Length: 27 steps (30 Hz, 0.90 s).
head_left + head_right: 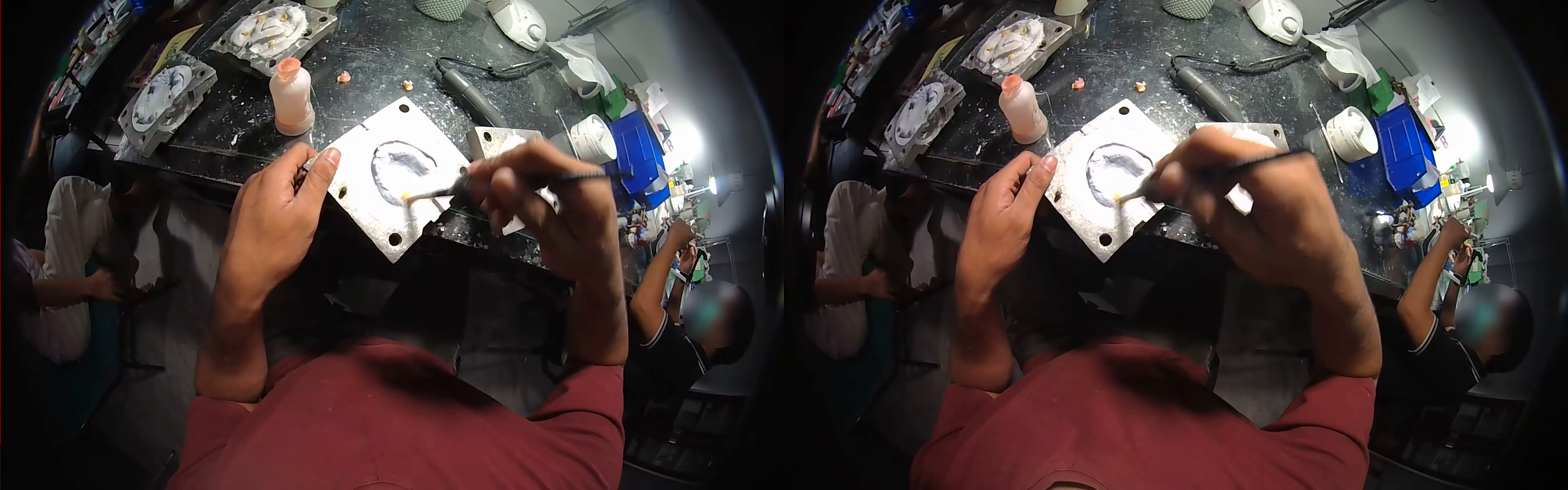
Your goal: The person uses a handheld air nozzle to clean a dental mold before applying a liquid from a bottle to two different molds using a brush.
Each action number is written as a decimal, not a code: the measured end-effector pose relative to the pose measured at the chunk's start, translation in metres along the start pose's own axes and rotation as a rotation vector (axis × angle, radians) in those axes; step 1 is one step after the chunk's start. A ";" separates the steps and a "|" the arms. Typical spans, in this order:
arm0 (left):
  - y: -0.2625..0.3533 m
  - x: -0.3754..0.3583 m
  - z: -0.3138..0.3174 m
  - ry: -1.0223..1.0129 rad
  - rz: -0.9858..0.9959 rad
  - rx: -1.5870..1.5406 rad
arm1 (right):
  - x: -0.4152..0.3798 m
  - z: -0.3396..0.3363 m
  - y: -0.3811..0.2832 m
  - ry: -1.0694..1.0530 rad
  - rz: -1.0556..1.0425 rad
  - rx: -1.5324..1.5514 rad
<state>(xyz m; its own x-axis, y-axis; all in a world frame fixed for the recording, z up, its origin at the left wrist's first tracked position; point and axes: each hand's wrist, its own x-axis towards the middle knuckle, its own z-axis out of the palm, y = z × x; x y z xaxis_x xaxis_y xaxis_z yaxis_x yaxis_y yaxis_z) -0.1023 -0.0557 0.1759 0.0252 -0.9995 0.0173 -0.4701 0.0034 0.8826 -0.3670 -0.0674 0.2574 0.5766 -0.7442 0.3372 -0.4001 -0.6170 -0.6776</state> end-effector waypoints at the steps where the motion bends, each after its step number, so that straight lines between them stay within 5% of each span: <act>1: 0.002 0.000 -0.001 0.003 -0.007 0.016 | 0.002 0.000 -0.007 -0.082 0.031 0.144; 4: -0.001 0.000 0.000 0.003 -0.002 0.022 | 0.009 -0.004 0.001 0.057 0.094 -0.113; 11: -0.001 -0.001 0.001 0.022 0.026 0.029 | 0.048 -0.009 0.000 -0.059 0.075 -0.240; 15: 0.002 -0.002 0.000 0.017 -0.009 0.050 | 0.084 -0.005 -0.002 -0.348 0.009 -0.277; 21: -0.002 0.000 0.005 0.072 0.051 0.091 | 0.096 -0.005 -0.008 -0.479 0.115 -0.073; 24: -0.007 -0.001 0.008 0.110 0.082 0.043 | 0.074 -0.022 -0.003 -0.352 0.214 0.158; 27: -0.005 -0.001 0.006 0.065 0.030 0.033 | 0.051 -0.032 0.003 -0.137 0.245 -0.162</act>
<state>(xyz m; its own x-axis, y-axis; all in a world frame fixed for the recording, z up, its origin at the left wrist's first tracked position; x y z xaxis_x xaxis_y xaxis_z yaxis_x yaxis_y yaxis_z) -0.1052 -0.0547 0.1688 0.0675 -0.9949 0.0750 -0.4999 0.0313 0.8655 -0.3619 -0.1153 0.2933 0.5357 -0.8408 0.0784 -0.6402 -0.4649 -0.6115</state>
